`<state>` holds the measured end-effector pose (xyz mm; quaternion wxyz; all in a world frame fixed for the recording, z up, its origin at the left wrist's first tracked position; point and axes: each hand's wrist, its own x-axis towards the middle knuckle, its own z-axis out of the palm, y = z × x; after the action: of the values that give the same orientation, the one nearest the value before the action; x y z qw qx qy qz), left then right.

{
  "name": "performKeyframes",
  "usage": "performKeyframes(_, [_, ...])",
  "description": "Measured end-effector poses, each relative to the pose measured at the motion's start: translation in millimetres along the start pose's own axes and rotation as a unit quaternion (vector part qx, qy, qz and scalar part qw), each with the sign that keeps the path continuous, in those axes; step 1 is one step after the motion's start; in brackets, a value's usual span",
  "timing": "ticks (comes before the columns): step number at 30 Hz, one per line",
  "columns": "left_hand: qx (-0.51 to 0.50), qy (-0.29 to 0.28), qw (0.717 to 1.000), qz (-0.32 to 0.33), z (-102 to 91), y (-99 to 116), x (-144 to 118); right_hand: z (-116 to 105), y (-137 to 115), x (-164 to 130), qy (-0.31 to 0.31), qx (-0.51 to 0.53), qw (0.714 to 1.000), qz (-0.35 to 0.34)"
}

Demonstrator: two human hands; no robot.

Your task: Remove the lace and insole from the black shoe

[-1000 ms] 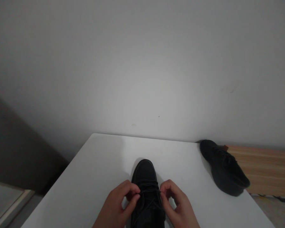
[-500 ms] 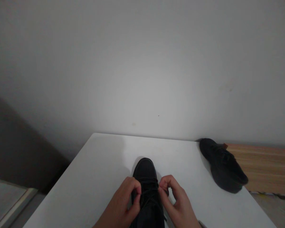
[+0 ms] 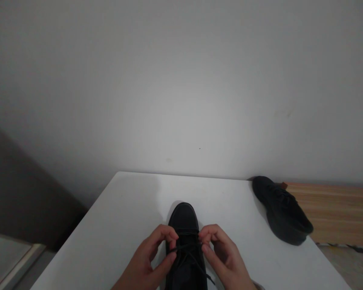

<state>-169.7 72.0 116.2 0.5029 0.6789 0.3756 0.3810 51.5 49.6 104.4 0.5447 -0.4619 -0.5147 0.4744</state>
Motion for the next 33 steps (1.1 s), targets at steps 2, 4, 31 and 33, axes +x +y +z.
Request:
performKeyframes(2, [-0.016, 0.008, 1.000, -0.014, 1.3, -1.0, -0.4, -0.4, 3.6, 1.6, 0.000, 0.014, 1.000, 0.014])
performKeyframes(4, [-0.009, 0.013, 1.000, -0.019, 2.2, -1.2, -0.4, 0.0, 6.3, 3.4, -0.002, 0.022, 1.000, 0.021])
performKeyframes(31, [0.324, 0.026, 0.946, 0.025, -19.2, -6.5, 0.9, -35.8, -4.2, -0.6, -0.005, -0.123, 0.992, 0.010])
performKeyframes(33, [0.341, 0.033, 0.939, 0.031, -20.8, -6.6, 0.6, -35.1, -1.0, -1.0, -0.008, -0.149, 0.989, -0.003])
